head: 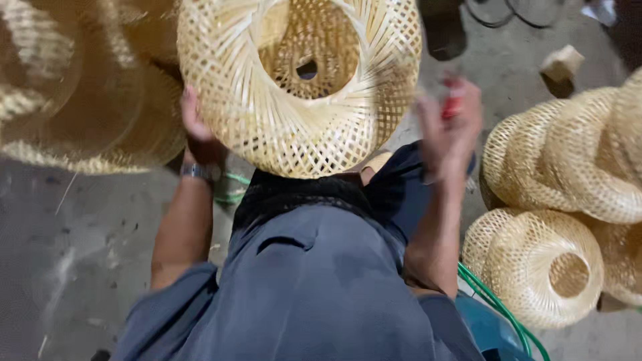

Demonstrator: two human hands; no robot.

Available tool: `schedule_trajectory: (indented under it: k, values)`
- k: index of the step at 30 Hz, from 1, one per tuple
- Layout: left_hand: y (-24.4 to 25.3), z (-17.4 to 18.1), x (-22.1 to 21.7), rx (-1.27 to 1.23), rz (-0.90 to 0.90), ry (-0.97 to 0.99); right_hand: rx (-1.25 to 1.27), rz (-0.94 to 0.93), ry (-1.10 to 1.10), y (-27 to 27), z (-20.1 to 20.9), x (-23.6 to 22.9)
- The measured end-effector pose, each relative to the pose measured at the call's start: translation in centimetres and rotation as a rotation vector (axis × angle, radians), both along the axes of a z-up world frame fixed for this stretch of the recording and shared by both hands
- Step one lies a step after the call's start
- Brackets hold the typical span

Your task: The person sits on the floor and uses a red utility knife to trim excess bamboo strands from the rim of a woven basket. They rotate the basket to access different sections of the edge, cutting the protruding material flush with the weave.

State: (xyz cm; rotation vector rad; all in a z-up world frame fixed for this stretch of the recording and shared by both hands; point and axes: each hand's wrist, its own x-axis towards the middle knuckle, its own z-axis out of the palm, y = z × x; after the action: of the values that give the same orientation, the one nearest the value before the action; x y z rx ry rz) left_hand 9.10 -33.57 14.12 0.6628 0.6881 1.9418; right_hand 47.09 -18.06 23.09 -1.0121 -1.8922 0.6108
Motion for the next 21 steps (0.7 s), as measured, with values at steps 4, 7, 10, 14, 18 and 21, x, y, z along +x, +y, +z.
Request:
schedule_trajectory:
  k: [4, 7, 10, 14, 18, 21]
  values:
    - [1.5, -1.9, -2.9, 0.094, -0.016, 0.104, -0.770, -0.040, 0.356, 1.2, -5.9, 2.3]
    - [2.0, -3.1, -3.7, 0.097, -0.137, 0.112, -0.899, 0.208, 0.641, 0.7, -10.1, 0.2]
    - [1.8, -3.8, -4.5, 0.006, -0.248, 0.010, -0.870, 0.184, 0.574, 0.1, -12.0, -1.0]
    - [2.1, -2.3, -6.1, -0.355, 0.090, 0.248, -0.826, 0.131, 0.551, -0.7, -10.7, -2.0]
    - [1.9, 1.3, -3.0, -0.479, 0.879, 0.742, -0.788, 0.125, 0.545, -2.2, -8.6, -2.8]
    - [1.7, 4.6, 2.3, -0.174, 0.539, 0.859, -0.735, 0.141, 0.489, -3.7, -7.3, -3.2]
